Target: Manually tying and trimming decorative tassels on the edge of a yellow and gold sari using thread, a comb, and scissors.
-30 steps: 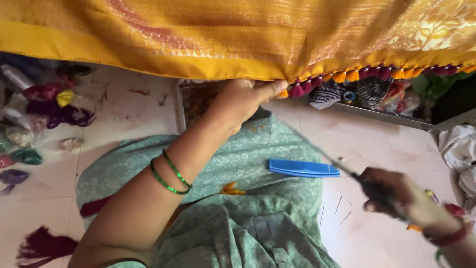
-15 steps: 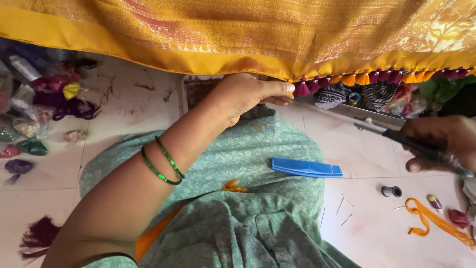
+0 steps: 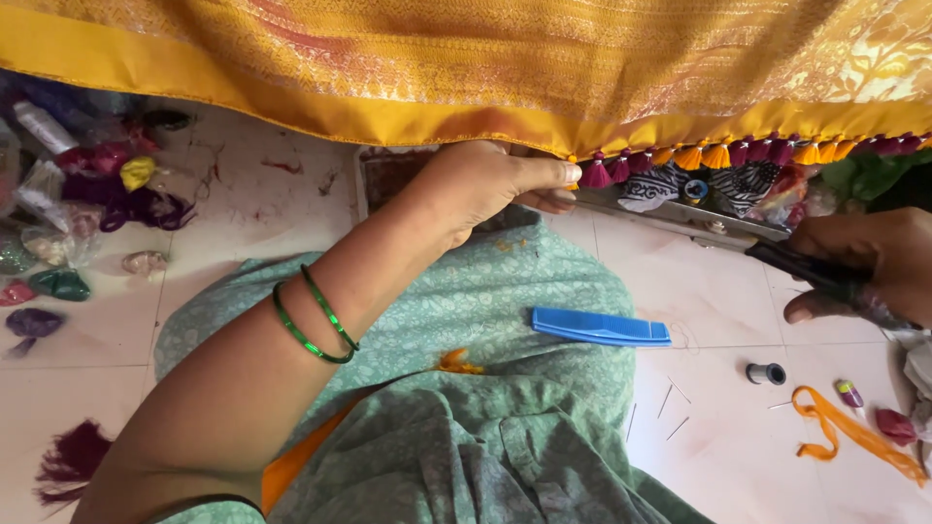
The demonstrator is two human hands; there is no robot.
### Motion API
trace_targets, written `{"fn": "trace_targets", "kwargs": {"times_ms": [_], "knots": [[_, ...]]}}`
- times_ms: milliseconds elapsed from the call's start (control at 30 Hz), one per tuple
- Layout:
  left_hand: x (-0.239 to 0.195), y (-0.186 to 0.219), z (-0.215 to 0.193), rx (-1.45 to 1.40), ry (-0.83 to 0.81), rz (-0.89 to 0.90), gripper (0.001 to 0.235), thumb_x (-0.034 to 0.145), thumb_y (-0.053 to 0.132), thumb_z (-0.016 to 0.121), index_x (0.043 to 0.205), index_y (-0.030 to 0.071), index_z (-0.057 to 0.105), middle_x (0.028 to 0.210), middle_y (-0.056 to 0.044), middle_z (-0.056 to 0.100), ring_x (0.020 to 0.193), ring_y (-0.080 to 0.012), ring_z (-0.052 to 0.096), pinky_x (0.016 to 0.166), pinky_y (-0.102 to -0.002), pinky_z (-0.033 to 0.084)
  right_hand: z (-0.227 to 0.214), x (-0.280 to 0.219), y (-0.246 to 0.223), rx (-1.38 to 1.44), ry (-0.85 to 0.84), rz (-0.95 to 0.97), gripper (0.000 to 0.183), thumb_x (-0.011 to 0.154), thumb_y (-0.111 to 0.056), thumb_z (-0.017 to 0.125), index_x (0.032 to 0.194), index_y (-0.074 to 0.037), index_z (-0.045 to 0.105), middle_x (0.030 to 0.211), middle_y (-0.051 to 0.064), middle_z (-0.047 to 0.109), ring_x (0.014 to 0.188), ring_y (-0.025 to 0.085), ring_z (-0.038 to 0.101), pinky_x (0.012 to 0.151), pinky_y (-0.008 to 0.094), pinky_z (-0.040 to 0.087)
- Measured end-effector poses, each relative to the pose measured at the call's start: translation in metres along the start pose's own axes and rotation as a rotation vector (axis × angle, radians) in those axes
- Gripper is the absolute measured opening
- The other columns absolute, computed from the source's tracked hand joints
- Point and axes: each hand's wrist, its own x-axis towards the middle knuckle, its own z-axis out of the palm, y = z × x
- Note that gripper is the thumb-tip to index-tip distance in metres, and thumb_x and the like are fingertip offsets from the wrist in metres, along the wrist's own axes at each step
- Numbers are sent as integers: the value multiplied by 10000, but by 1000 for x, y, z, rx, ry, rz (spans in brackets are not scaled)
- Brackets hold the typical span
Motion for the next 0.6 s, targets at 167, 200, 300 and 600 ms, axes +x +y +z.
{"fn": "trace_targets", "kwargs": {"times_ms": [167,200,300,600], "knots": [[0,-4,-1,146,58,-3,339,874,235,781,1055,-51,786,975,-154,810,882,-213,784,847,-326,619,5,-10,-52,-199,-8,153,470,632,-242,1036,986,-69,780,663,71,603,585,137,471,535,356,436],[-1,-4,1,146,57,-5,339,874,235,781,1055,-51,786,975,-154,810,882,-213,784,847,-326,619,9,-11,-61,-198,-9,155,470,632,-242,1036,986,-69,780,663,71,603,585,137,471,535,356,436],[-3,-4,5,193,80,163,384,867,263,799,1157,13,765,1130,-99,797,1050,-155,732,961,-283,532,25,-15,-83,-412,-102,152,536,608,-436,1012,996,-160,765,651,17,675,587,147,616,591,336,507],[3,-34,14,333,132,460,327,1000,238,675,1180,-33,699,1085,-59,768,986,-130,704,882,-282,560,152,-31,-65,49,-301,-253,443,703,-329,936,985,-78,704,698,74,701,565,194,619,551,379,529]]}}
